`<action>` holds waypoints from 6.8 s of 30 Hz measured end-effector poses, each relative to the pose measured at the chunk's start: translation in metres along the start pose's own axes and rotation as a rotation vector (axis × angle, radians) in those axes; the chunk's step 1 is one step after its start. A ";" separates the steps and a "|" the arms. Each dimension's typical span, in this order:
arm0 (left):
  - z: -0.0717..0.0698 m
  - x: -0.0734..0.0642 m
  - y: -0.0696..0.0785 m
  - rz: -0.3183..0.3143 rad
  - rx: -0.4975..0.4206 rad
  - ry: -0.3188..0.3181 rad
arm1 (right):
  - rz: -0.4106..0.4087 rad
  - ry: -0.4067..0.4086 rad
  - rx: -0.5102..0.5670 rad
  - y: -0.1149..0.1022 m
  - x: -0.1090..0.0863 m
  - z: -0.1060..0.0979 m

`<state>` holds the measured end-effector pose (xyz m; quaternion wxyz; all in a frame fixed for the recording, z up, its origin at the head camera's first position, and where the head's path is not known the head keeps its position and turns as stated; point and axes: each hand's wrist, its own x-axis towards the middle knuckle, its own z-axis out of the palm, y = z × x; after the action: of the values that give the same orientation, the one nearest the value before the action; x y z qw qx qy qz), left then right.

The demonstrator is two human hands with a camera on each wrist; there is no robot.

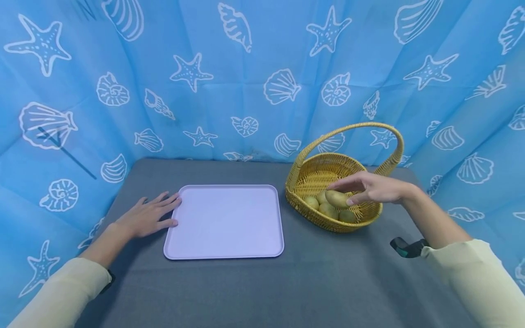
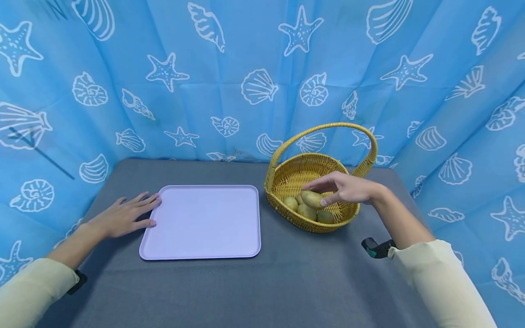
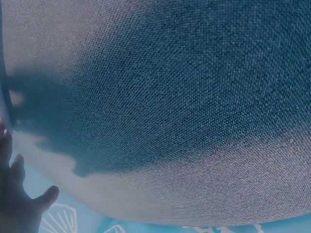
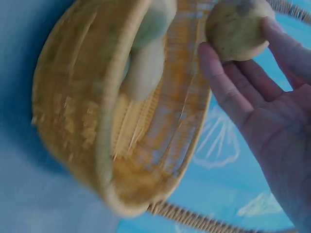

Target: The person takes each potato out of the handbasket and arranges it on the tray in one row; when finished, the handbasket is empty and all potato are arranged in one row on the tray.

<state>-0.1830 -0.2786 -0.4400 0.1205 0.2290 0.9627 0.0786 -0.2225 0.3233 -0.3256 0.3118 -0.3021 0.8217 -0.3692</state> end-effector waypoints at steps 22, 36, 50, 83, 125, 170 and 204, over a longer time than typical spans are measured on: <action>0.001 -0.001 -0.001 0.013 -0.012 0.020 | -0.284 -0.071 0.037 -0.074 0.117 0.106; 0.003 -0.001 -0.001 0.007 0.001 0.021 | -0.302 -0.149 0.052 -0.090 0.200 0.193; 0.003 -0.002 -0.003 0.018 -0.007 0.023 | -0.316 -0.127 -0.192 -0.115 0.247 0.226; 0.001 0.001 -0.002 0.022 0.027 0.028 | -0.353 -0.162 -0.265 -0.136 0.208 0.187; 0.001 -0.002 0.000 0.038 0.033 0.032 | 0.379 -0.196 -0.019 0.038 0.005 -0.006; 0.002 -0.003 0.000 0.042 0.013 0.038 | -0.104 -0.150 -0.045 -0.058 0.036 -0.007; 0.009 -0.001 -0.007 0.042 -0.019 0.057 | -0.251 -0.194 -0.021 -0.088 0.199 0.160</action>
<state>-0.1827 -0.2843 -0.4500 0.0934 0.2458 0.9599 0.0968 -0.2049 0.0638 -0.3981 0.3380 -0.4398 0.7475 -0.3655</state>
